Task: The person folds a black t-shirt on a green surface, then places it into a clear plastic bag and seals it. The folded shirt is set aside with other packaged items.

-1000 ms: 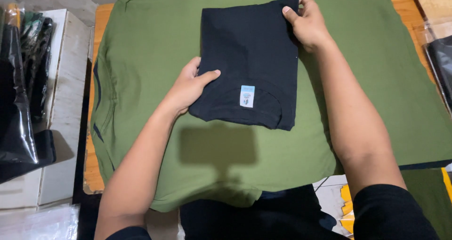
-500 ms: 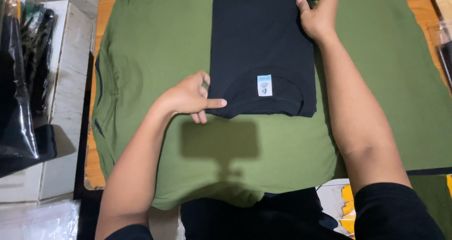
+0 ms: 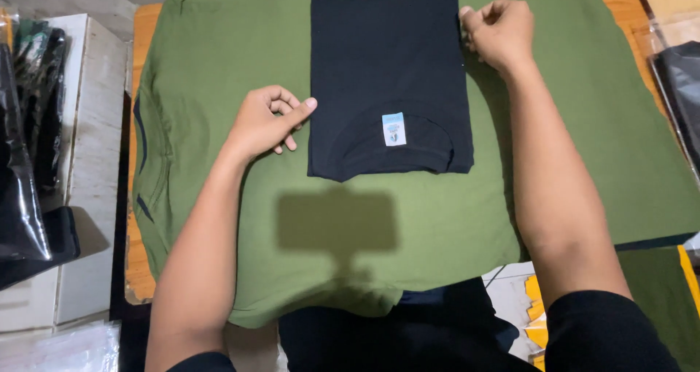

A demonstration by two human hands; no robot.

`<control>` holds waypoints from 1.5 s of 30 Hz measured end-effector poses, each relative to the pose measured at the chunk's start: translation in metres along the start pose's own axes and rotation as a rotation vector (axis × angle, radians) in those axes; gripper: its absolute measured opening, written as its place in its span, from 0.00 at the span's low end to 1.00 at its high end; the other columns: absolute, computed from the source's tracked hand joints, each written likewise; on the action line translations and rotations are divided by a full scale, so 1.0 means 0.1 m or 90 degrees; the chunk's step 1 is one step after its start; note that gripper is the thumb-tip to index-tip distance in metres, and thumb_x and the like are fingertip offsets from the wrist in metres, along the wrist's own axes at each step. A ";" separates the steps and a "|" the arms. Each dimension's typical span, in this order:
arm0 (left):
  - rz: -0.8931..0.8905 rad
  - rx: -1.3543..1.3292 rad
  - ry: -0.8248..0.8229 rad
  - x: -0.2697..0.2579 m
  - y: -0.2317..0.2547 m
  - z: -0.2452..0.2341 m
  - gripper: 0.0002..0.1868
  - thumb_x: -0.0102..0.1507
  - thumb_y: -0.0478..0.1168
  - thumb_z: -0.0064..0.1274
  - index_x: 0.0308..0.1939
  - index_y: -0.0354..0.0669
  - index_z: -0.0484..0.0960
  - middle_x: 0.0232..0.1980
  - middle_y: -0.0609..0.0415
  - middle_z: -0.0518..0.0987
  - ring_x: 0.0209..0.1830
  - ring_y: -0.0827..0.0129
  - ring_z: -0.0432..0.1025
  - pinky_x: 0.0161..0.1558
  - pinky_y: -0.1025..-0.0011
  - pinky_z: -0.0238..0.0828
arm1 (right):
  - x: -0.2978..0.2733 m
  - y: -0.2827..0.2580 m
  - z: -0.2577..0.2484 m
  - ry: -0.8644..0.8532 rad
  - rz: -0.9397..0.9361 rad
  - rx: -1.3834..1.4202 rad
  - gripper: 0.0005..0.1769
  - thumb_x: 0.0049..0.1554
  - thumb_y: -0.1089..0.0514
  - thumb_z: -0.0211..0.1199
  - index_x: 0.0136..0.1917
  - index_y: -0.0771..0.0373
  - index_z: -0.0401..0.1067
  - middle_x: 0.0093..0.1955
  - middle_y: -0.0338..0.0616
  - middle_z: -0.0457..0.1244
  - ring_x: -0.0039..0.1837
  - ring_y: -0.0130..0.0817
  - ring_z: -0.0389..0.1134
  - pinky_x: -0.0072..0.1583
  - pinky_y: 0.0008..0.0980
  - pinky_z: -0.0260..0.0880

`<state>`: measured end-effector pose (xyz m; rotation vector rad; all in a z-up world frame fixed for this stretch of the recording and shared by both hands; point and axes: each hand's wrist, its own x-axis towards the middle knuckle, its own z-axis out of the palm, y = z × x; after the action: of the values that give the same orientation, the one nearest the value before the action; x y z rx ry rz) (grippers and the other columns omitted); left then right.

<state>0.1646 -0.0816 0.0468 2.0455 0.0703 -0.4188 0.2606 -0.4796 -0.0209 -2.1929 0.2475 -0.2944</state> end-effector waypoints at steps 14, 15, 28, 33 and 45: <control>0.020 -0.021 0.066 -0.03 0.03 0.14 0.16 0.66 0.52 0.59 0.33 0.47 0.79 0.27 0.60 0.79 0.17 0.75 0.74 0.15 0.78 0.63 | -0.72 -0.39 -0.17 -0.107 0.116 0.015 0.11 0.64 0.54 0.70 0.42 0.57 0.75 0.34 0.37 0.67 0.31 0.24 0.65 0.33 0.25 0.71; 0.027 -0.026 0.072 -0.03 0.02 0.16 0.16 0.66 0.52 0.60 0.31 0.46 0.79 0.26 0.61 0.78 0.17 0.76 0.74 0.16 0.78 0.64 | -0.72 -0.37 -0.16 -0.105 0.104 0.058 0.07 0.65 0.57 0.68 0.44 0.59 0.77 0.32 0.38 0.67 0.29 0.25 0.65 0.33 0.23 0.71; 0.000 -0.043 0.036 0.11 -0.11 0.20 0.13 0.68 0.45 0.57 0.32 0.44 0.81 0.24 0.56 0.79 0.19 0.76 0.74 0.17 0.78 0.66 | -0.81 -0.48 -0.49 -0.206 0.137 -0.011 0.10 0.70 0.58 0.57 0.48 0.62 0.74 0.39 0.40 0.69 0.36 0.26 0.69 0.37 0.26 0.71; -0.004 -0.045 0.020 0.12 -0.11 0.18 0.14 0.68 0.45 0.57 0.30 0.44 0.79 0.25 0.56 0.78 0.20 0.75 0.75 0.18 0.77 0.65 | -0.79 -0.46 -0.57 -0.204 0.143 0.000 0.24 0.77 0.49 0.48 0.44 0.62 0.72 0.32 0.45 0.65 0.34 0.32 0.66 0.37 0.31 0.69; 0.436 0.298 0.348 0.15 -0.11 0.33 0.21 0.60 0.44 0.60 0.55 0.42 0.76 0.56 0.50 0.73 0.49 0.59 0.75 0.42 0.58 0.74 | -0.95 -0.82 -0.06 0.077 -0.513 -0.098 0.18 0.61 0.64 0.61 0.63 0.70 0.64 0.67 0.63 0.55 0.71 0.59 0.58 0.71 0.53 0.58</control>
<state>0.1672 -0.1068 0.0186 2.4205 -0.4245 0.6063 0.1739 -0.4093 0.0374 -2.3355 -0.5884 -0.8715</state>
